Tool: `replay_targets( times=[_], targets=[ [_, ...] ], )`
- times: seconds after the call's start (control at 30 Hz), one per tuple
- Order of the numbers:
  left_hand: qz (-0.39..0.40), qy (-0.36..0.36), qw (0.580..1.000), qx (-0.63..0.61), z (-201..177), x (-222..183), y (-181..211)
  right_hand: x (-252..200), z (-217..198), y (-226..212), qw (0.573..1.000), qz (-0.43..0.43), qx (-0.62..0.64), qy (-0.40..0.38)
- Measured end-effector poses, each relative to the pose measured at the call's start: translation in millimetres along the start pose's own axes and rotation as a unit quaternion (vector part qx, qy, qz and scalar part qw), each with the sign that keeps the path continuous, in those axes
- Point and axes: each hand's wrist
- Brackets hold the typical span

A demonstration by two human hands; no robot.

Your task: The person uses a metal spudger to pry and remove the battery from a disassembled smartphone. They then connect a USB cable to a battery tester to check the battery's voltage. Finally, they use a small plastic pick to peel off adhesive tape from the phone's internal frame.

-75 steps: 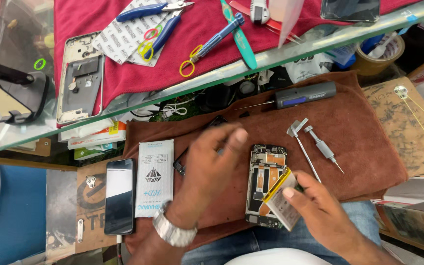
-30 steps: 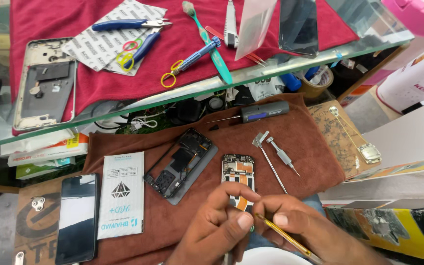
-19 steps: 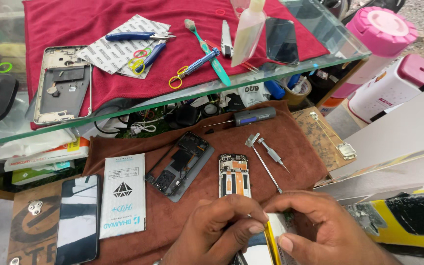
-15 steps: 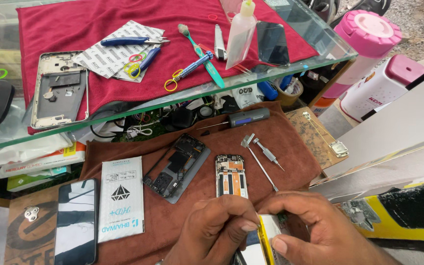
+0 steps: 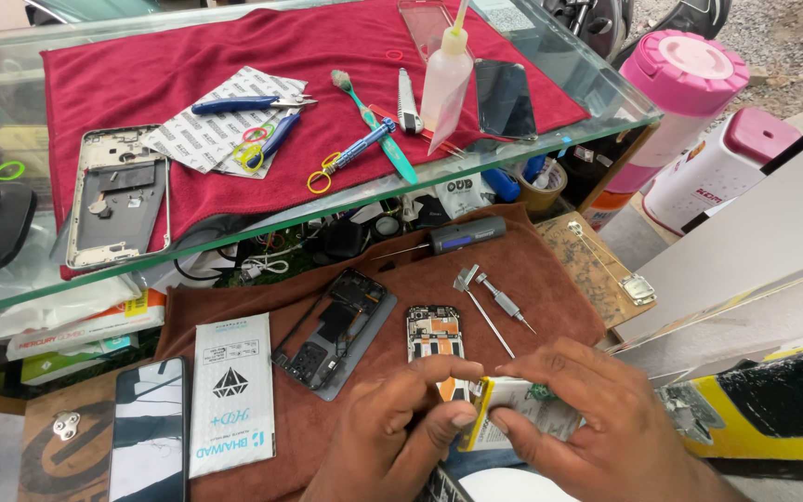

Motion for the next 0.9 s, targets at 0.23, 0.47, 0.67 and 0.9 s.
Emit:
replay_targets(
  times=[0.23,0.47,0.67,0.9],
  targets=[
    [-0.017,-0.008,0.999,-0.035,2.1,-2.1,-6.9,1.3,1.5,3.0,1.0,-0.019,-0.016,-0.003],
    [0.054,0.061,0.997,-0.013,14.1,-0.3,-11.0,0.5,6.2,-1.5,0.996,-0.06,-0.066,0.031],
    [-0.059,0.107,0.992,0.011,21.6,4.9,-1.9,3.7,12.5,-9.8,0.99,-0.064,-0.114,0.052],
    [-0.163,0.163,0.97,-0.08,32.6,9.7,-18.0,6.7,16.7,1.7,0.99,0.131,-0.035,-0.05]
  ],
)
Point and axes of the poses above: each hand's wrist, its own x-axis towards the middle knuckle, its own z-axis out of the palm, y = z × x, and after that the axes turned 12 degrees about z, right-handed
